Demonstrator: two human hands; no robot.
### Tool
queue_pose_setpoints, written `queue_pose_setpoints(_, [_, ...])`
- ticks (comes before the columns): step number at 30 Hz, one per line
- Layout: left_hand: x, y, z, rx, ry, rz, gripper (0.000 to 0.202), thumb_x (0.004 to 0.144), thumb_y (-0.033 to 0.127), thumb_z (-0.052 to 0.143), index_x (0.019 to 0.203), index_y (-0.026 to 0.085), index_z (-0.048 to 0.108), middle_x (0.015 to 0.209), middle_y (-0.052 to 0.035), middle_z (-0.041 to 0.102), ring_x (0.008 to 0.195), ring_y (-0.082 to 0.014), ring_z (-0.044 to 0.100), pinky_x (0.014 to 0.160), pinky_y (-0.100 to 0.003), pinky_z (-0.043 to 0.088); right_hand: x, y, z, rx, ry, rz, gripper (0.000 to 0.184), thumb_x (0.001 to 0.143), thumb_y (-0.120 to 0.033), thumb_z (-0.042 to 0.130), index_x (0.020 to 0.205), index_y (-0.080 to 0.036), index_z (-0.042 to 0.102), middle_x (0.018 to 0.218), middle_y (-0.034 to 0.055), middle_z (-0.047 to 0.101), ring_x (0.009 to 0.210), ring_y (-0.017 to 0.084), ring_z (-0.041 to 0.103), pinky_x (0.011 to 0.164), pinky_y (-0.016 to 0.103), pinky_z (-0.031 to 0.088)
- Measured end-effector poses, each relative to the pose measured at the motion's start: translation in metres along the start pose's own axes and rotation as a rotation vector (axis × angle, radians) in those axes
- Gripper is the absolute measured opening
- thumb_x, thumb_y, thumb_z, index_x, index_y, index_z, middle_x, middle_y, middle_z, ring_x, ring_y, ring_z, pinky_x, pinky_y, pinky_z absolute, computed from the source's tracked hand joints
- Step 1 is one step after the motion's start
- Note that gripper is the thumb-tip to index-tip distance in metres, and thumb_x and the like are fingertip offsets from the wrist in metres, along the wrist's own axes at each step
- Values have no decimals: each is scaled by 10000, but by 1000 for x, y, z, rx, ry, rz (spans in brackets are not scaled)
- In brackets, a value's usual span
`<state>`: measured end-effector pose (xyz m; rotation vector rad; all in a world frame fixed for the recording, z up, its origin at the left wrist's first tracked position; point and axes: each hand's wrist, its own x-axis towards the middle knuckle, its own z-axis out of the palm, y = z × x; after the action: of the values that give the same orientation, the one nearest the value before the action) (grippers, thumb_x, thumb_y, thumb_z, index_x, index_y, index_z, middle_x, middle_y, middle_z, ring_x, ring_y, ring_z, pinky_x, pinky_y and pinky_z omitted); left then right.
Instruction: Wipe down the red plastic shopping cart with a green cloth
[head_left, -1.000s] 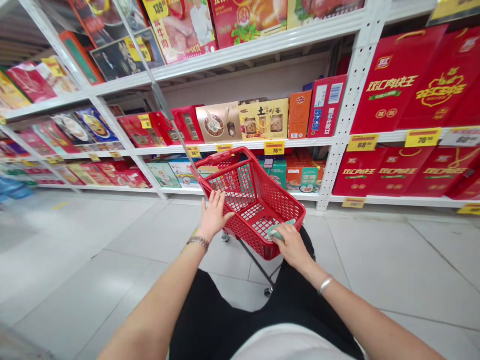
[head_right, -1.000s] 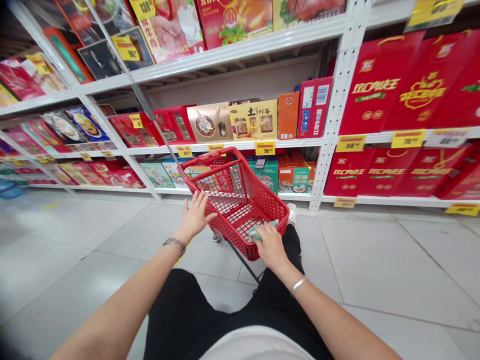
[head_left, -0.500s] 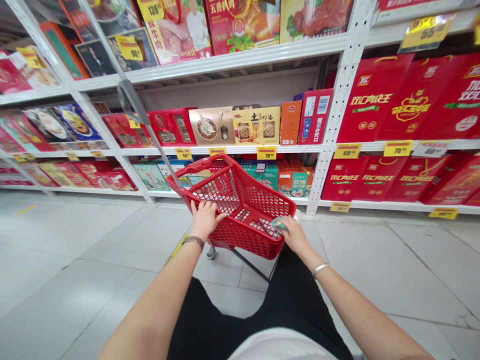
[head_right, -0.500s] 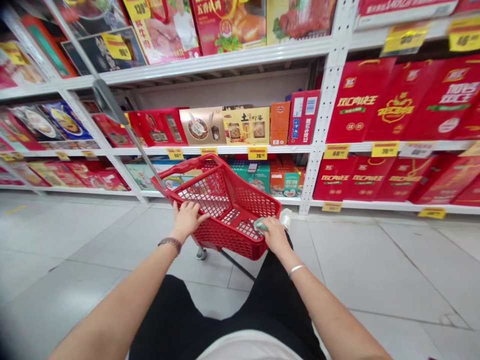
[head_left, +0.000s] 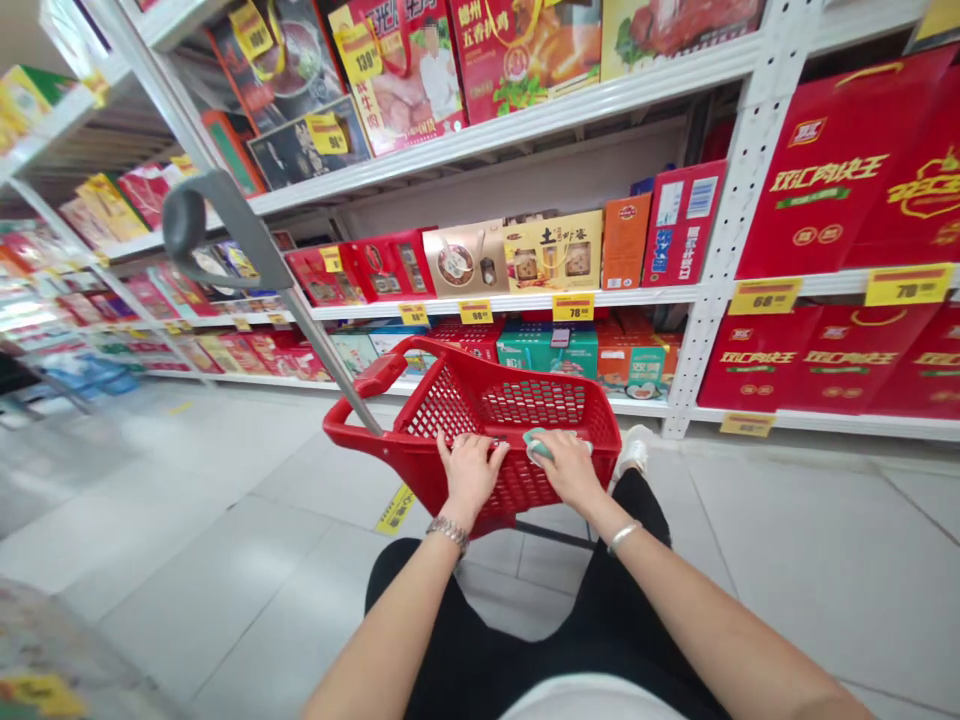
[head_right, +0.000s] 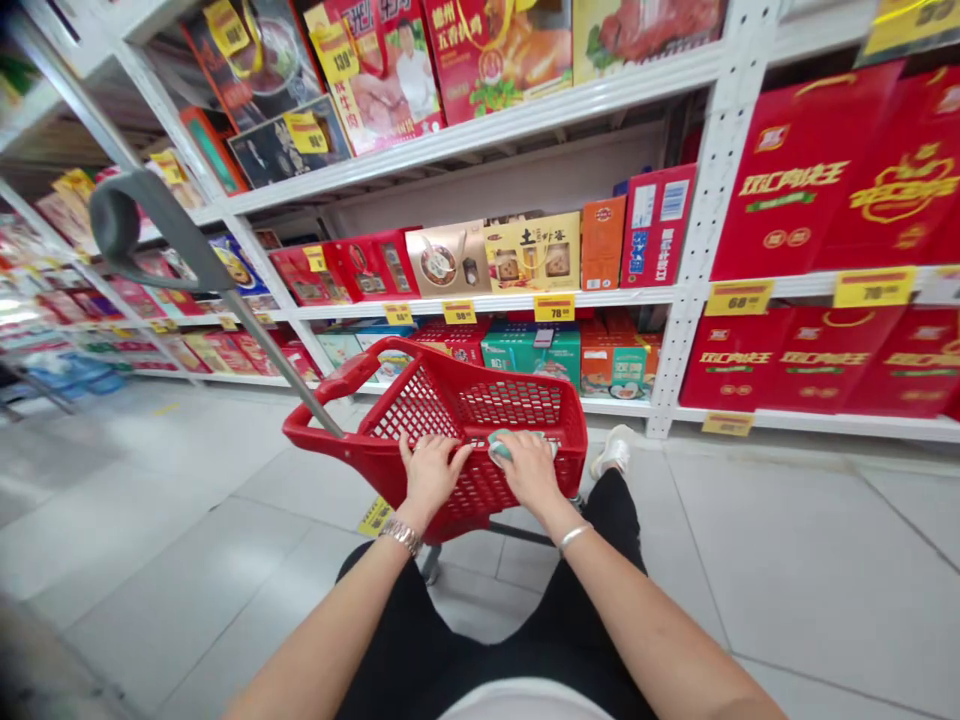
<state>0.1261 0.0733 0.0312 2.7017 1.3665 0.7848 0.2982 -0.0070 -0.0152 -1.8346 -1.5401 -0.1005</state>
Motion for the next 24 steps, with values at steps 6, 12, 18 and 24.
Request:
queue_pose_setpoints(6, [-23, -51, -79, 8, 368, -53, 336, 966, 441, 458, 932, 218, 708, 1000, -117, 725, 1048, -277, 623, 1073, -483, 382, 19, 26, 0, -16, -43, -62, 180, 945, -257, 590, 1066, -266, 723, 1058, 64, 736, 991, 228, 632, 927, 363, 402])
queue_pose_setpoints(12, [-12, -126, -142, 183, 408, -374, 411, 953, 414, 380, 996, 170, 708, 1104, -185, 722, 1152, -344, 604, 1058, -591, 396, 36, 27, 5, 89, 4, 53, 173, 931, -221, 568, 1008, -244, 721, 1113, 71, 726, 1101, 258, 606, 1032, 490, 364])
queue_pose_setpoints(18, [-15, -133, -130, 82, 89, -257, 452, 960, 418, 346, 1001, 286, 776, 1294, -54, 712, 1378, -327, 488, 1157, -670, 281, 34, -42, 36, 287, 12, -44, 248, 906, -165, 579, 1105, -236, 710, 1256, 85, 683, 1295, 283, 505, 1119, 530, 309])
queue_pose_setpoints(24, [-30, -121, -129, 86, 81, -82, 438, 908, 510, 433, 924, 275, 803, 1204, -43, 756, 1324, -302, 551, 1145, -500, 410, 25, -131, 35, 482, -102, -259, 320, 946, -261, 599, 1257, -310, 656, 1336, 40, 649, 1326, 241, 497, 1145, 476, 320])
